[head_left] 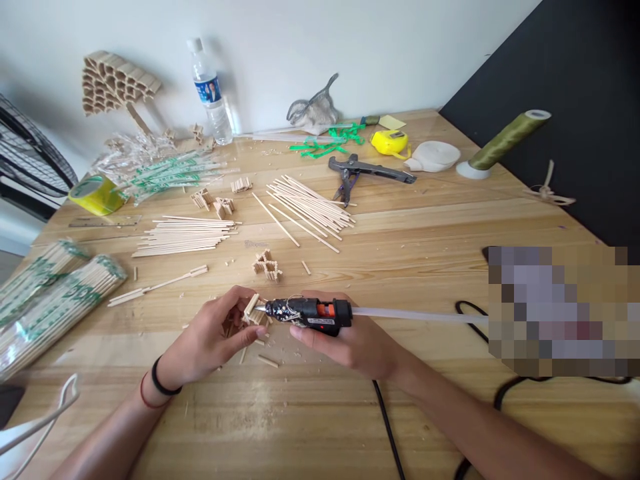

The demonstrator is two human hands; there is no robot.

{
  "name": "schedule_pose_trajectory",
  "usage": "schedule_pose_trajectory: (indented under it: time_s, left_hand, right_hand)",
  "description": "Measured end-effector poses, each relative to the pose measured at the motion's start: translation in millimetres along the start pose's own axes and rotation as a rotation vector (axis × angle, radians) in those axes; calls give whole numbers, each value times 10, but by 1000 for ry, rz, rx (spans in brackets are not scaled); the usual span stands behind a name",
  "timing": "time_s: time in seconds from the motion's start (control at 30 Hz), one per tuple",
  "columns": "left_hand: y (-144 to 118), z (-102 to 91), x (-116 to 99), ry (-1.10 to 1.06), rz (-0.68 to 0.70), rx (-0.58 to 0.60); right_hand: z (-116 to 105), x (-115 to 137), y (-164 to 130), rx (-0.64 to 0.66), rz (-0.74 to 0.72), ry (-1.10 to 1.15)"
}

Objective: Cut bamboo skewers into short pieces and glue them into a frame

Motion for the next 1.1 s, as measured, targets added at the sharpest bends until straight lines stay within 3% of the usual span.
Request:
schedule_pose_trajectory:
  time_s: [1.1]
  left_hand:
    - [5,-20,-43,59,-2,0]
  right_hand:
    - [20,23,22,-11,39,48]
Point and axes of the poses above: each hand's wrist, its own y-axis towards the middle knuckle, its own z-axis out of the palm, x = y × z, the point moved 3 cm from there along y, towards the middle knuckle, and after that the axes turned 1 degree about y, right-handed, at the moved point
